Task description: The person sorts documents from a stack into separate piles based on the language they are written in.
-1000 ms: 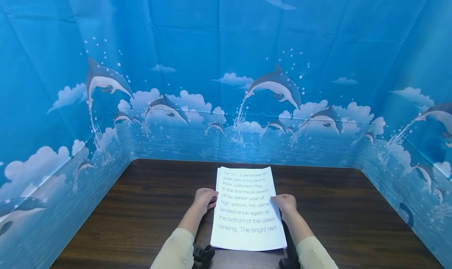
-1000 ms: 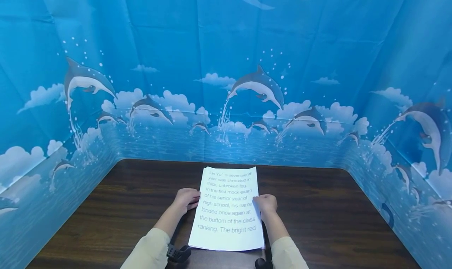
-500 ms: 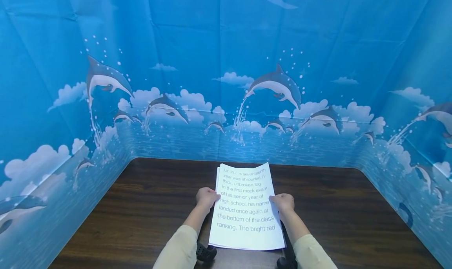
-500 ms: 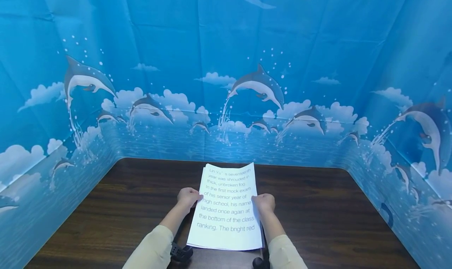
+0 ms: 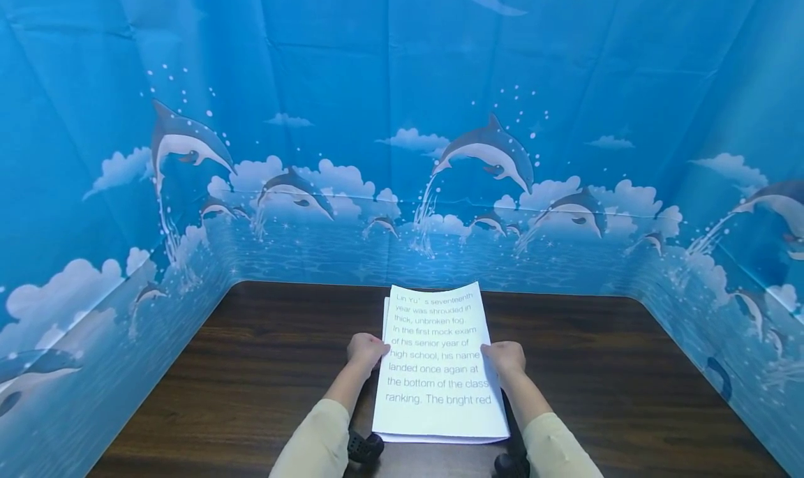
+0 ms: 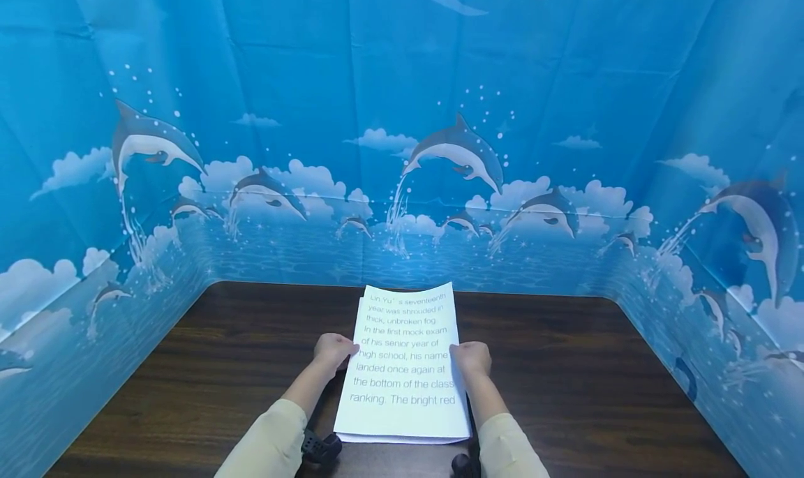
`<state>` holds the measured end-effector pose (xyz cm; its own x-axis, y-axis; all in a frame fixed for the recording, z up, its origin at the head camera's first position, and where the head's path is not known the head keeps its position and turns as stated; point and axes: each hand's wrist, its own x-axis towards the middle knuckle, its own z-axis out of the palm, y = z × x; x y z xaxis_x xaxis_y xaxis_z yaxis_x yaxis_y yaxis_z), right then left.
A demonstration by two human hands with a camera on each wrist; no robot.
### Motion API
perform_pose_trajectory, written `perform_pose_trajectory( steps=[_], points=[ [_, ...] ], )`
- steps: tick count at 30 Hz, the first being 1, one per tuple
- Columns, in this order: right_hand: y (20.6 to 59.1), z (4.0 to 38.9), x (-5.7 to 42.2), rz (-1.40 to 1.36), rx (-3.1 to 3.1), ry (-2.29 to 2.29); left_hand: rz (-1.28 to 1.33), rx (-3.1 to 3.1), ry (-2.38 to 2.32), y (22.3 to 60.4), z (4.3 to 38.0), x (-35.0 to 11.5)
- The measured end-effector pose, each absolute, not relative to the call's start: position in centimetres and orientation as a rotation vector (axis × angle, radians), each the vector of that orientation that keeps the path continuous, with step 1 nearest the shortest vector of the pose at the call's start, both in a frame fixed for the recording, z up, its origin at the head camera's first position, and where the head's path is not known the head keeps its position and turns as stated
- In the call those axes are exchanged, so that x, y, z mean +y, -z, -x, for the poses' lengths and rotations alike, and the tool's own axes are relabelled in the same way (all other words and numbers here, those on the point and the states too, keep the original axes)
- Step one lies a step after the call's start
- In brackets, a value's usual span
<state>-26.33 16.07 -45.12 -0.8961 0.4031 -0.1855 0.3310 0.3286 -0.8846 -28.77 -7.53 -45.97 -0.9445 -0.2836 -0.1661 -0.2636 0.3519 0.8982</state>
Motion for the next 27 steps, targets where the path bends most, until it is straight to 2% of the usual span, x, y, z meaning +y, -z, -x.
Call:
perform_pose_trajectory(
  steps=[12, 27],
  points=[
    [43.6, 26.3, 16.6, 0.66, -2.59, -1.517, -0.464, -2.504, 1.852, 45.8, 29.5, -7.8],
    [42.1, 26.4, 16.7, 0.603, -2.614, -1.429, -0.513, -2.551, 1.726, 45.3, 29.9, -7.3]
  ],
)
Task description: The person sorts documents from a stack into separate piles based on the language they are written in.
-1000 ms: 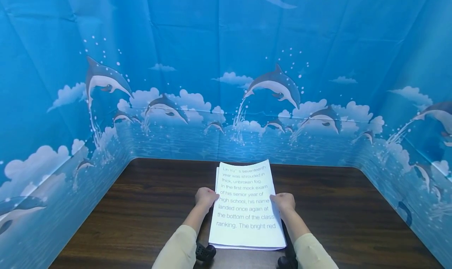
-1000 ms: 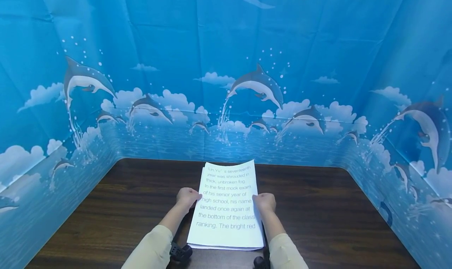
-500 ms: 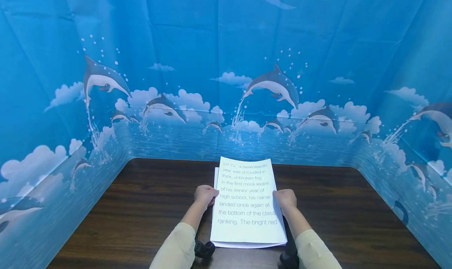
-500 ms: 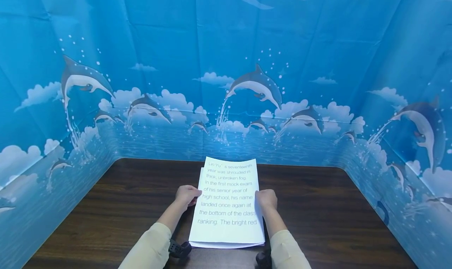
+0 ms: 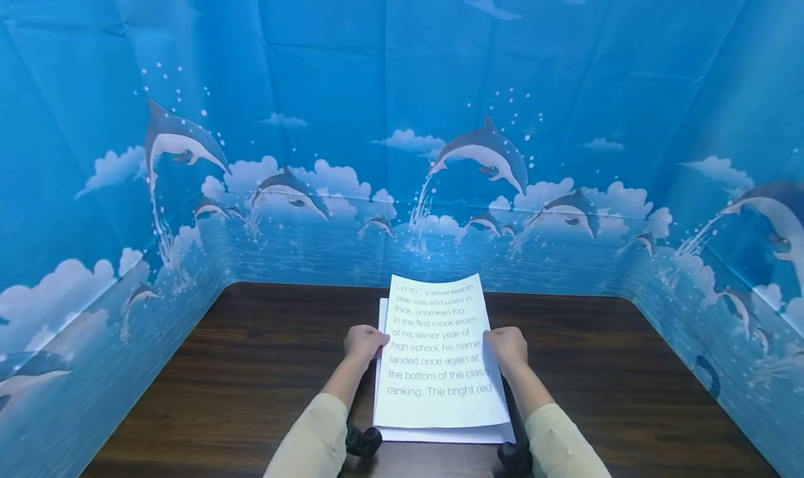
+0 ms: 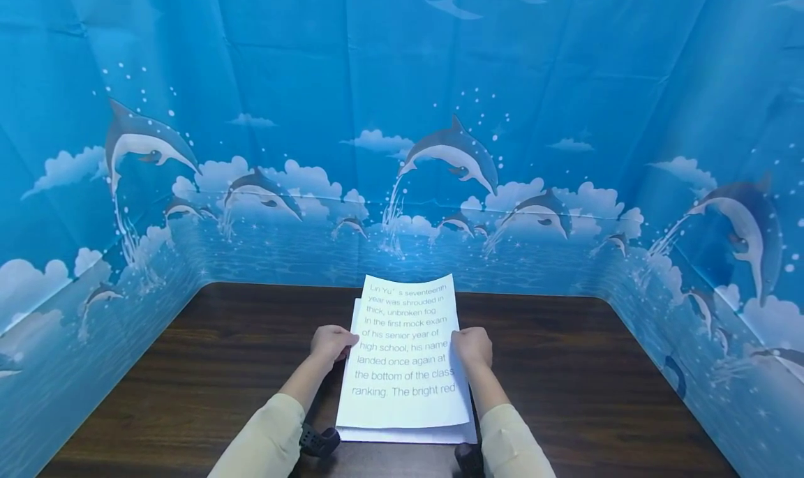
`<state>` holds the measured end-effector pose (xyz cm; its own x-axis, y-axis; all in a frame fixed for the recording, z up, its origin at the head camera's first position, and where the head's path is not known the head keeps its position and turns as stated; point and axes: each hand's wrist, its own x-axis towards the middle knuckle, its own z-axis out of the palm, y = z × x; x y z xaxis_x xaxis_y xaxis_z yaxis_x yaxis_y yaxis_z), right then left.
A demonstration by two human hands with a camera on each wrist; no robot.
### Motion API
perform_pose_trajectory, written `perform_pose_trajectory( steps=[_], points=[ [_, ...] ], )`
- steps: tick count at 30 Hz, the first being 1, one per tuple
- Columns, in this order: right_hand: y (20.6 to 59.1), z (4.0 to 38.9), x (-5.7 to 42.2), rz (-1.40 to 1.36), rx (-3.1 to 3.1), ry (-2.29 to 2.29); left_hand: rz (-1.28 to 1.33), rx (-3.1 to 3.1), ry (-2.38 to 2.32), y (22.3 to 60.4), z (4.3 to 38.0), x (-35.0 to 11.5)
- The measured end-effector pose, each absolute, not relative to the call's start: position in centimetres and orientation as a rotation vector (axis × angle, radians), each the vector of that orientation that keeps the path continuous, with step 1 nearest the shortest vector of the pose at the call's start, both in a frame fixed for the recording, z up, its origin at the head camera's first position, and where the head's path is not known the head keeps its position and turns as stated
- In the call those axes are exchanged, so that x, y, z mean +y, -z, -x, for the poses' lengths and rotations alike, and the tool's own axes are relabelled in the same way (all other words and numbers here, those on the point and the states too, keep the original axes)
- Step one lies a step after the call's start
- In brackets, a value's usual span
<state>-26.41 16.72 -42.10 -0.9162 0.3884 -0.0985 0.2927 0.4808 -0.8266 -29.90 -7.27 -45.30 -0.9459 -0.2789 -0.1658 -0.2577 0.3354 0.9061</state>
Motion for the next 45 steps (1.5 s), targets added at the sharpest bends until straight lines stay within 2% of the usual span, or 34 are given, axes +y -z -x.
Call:
perform_pose_trajectory(
  steps=[18, 21, 28, 35, 40, 45],
  points=[
    [41.8, 27.7, 15.7, 0.583, -2.563, -1.606, -0.415, -2.564, 1.708, 43.5, 30.2, -9.6],
    [41.7, 28.1, 15.3, 0.565, -2.565, -1.636, -0.326, -2.567, 1.699, 44.5, 31.1, -10.8],
    [41.2, 28.3, 14.0, 0.563, -2.552, -1.748, -0.363, -2.566, 1.708, 42.6, 31.1, -12.4],
    [40.7, 28.7, 12.7, 0.58, -2.466, -1.955, -0.329, -2.567, 1.718, 43.0, 32.4, -14.8],
    [40.4, 29.0, 11.7, 0.606, -2.402, -2.066, -0.391, -2.574, 1.714, 41.1, 31.3, -15.6],
    [40.4, 29.3, 10.7, 0.6, -2.376, -2.124, -0.349, -2.581, 1.729, 41.2, 31.1, -17.1]
  ],
)
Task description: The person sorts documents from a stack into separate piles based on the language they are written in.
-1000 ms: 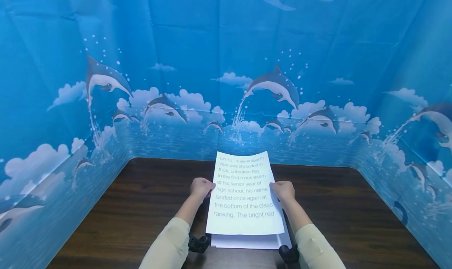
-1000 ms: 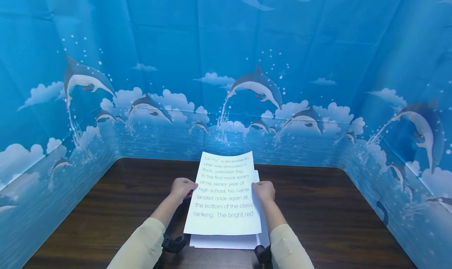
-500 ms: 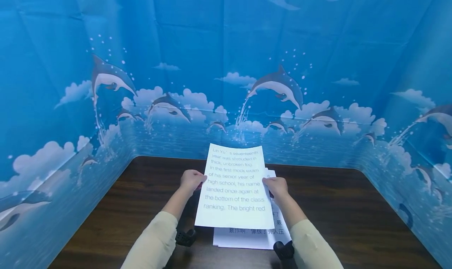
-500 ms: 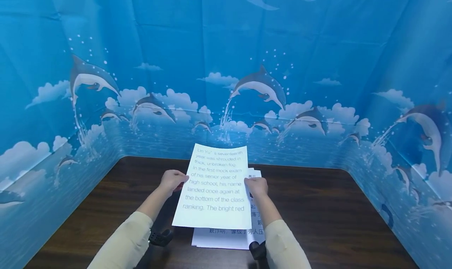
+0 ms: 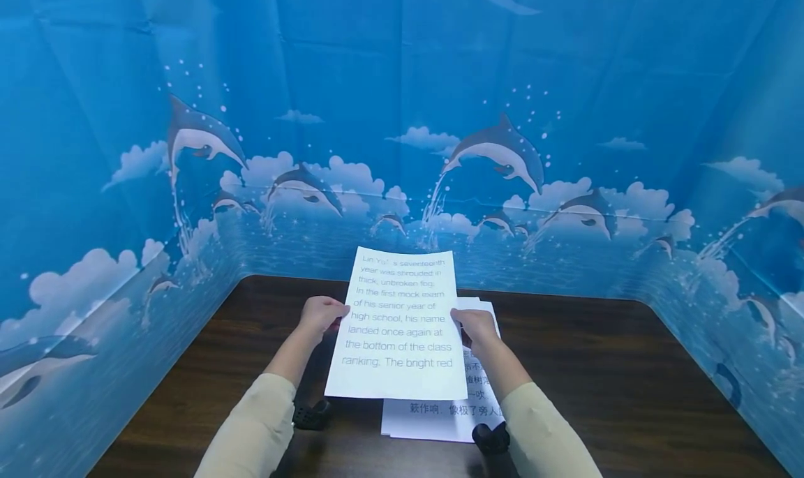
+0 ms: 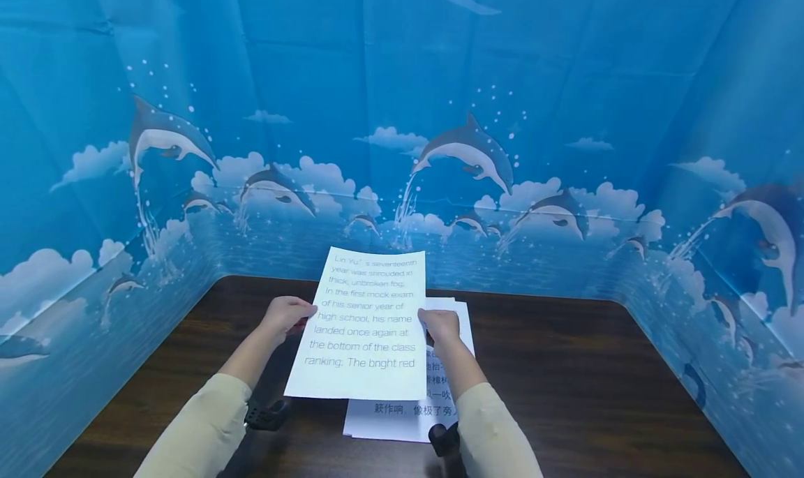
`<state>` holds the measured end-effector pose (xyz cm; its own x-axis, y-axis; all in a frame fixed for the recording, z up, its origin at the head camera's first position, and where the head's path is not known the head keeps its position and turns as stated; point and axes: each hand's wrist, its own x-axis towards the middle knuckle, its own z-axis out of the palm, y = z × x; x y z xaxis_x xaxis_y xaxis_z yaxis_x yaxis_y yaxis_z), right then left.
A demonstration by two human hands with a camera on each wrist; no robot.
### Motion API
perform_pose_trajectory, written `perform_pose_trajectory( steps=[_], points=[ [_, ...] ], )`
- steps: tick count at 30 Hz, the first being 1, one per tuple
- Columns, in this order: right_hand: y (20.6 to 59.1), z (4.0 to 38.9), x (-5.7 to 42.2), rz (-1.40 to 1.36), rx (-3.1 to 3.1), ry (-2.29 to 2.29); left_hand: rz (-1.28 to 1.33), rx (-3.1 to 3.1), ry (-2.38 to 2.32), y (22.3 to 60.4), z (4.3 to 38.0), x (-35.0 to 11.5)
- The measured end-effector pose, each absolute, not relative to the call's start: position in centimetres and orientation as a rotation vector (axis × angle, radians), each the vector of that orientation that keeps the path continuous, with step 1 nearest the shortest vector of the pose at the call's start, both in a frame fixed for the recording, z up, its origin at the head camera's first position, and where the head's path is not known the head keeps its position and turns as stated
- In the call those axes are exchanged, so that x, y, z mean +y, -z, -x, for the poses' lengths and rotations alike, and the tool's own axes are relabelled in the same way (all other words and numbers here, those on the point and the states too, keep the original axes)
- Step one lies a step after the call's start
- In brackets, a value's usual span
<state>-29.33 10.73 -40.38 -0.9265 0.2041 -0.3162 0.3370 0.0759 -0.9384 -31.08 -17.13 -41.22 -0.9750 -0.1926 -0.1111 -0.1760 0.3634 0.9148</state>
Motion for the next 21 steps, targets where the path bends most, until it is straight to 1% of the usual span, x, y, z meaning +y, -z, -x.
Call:
perform_pose_trajectory(
  steps=[2, 5, 14, 17, 21],
  points=[
    [40.4, 29.5, 10.3, -0.559, 2.218, 1.99, -0.353, -2.58, 1.74, 41.0, 30.9, -17.6],
    [40.6, 29.6, 9.7, -0.534, 2.218, 1.984, -0.412, -2.589, 1.742, 39.6, 29.8, -17.8],
    [40.6, 29.5, 6.9, -0.484, 2.17, 1.992, -0.414, -2.615, 1.722, 38.7, 28.8, -20.8],
    [40.5, 29.5, 5.9, -0.466, 2.154, 1.99, -0.423, -2.637, 1.706, 38.9, 28.7, -22.2],
    [40.6, 29.5, 4.7, -0.443, 2.147, 1.99, -0.463, -2.662, 1.648, 40.5, 29.6, -24.2]
  ],
)
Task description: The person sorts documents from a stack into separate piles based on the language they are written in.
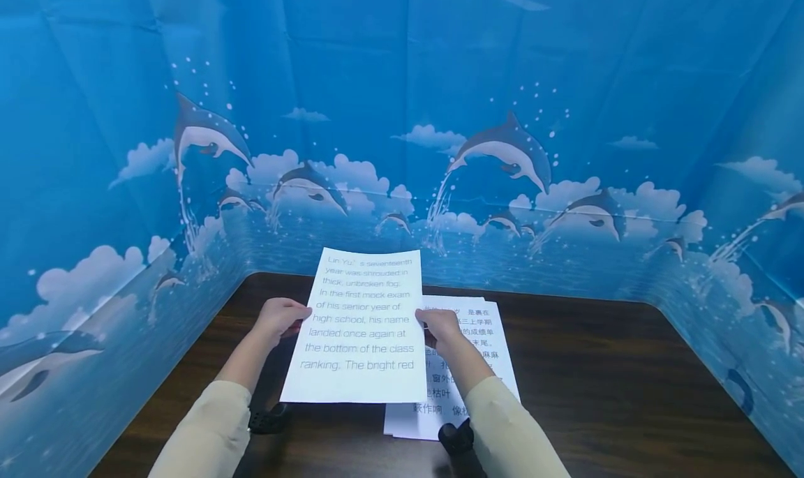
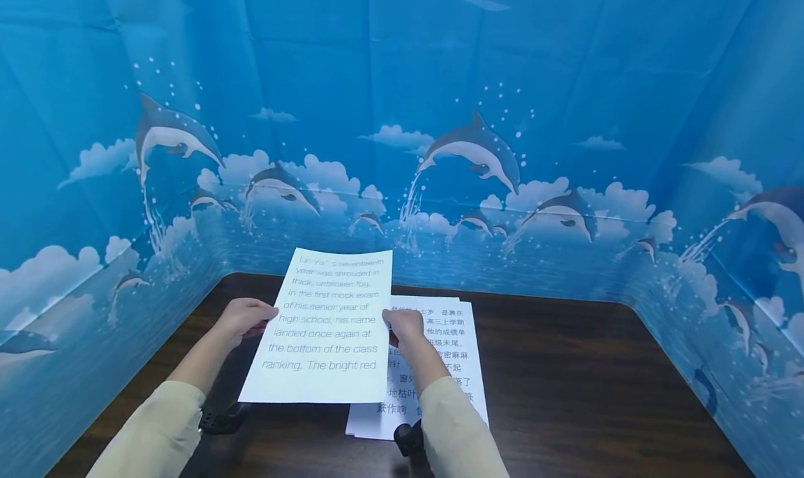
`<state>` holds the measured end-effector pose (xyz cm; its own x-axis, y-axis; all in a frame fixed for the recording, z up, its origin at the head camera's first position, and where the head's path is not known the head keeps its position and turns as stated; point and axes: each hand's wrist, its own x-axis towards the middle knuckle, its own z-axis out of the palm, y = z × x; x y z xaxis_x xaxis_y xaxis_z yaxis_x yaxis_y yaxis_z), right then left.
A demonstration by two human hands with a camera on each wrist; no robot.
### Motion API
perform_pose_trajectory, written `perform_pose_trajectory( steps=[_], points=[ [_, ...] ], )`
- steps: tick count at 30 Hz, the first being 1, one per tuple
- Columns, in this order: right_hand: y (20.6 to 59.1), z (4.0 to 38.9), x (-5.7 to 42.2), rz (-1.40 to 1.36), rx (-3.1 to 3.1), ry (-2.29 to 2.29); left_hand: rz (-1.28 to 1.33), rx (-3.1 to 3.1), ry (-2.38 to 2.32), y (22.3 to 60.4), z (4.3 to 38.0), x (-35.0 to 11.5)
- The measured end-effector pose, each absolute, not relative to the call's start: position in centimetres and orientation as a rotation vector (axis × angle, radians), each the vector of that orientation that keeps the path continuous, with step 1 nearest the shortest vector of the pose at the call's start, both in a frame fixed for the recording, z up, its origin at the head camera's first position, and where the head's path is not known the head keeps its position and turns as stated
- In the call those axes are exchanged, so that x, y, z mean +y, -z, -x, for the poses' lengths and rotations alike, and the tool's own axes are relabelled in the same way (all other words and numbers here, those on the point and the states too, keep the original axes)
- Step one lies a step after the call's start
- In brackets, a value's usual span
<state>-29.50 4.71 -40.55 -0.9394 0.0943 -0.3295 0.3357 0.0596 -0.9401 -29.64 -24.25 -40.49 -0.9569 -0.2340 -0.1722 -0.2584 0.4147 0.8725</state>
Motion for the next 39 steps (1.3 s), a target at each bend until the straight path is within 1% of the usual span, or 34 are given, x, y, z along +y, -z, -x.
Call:
perform_pose_trajectory(
  steps=[6, 10, 13, 18, 27, 39],
  points=[
    [41.1, 29.3, 3.1, -0.45, 2.165, 1.95, 0.451, 2.668, -1.541, 41.9, 30.3, -26.6],
    [41.4, 29.1, 2.1, -0.45, 2.198, 1.914, 0.534, 2.688, -1.527, 42.2, 30.4, -27.5],
    [41.4, 28.9, 1.4, -0.437, 2.208, 1.906, 0.55, 2.705, -1.515, 41.2, 29.5, -27.5],
    [41.5, 28.4, 0.4, -0.378, 2.201, 1.919, 0.493, 2.734, -1.476, 38.9, 27.2, -27.2],
    [42.1, 28.0, -1.0, -0.388, 2.231, 1.884, 0.513, 2.786, -1.42, 38.7, 26.3, -27.5],
    [44.0, 27.6, -1.9, -0.31, 2.38, 1.739, 0.548, 2.829, -1.327, 40.9, 26.3, -28.5]
  ],
)
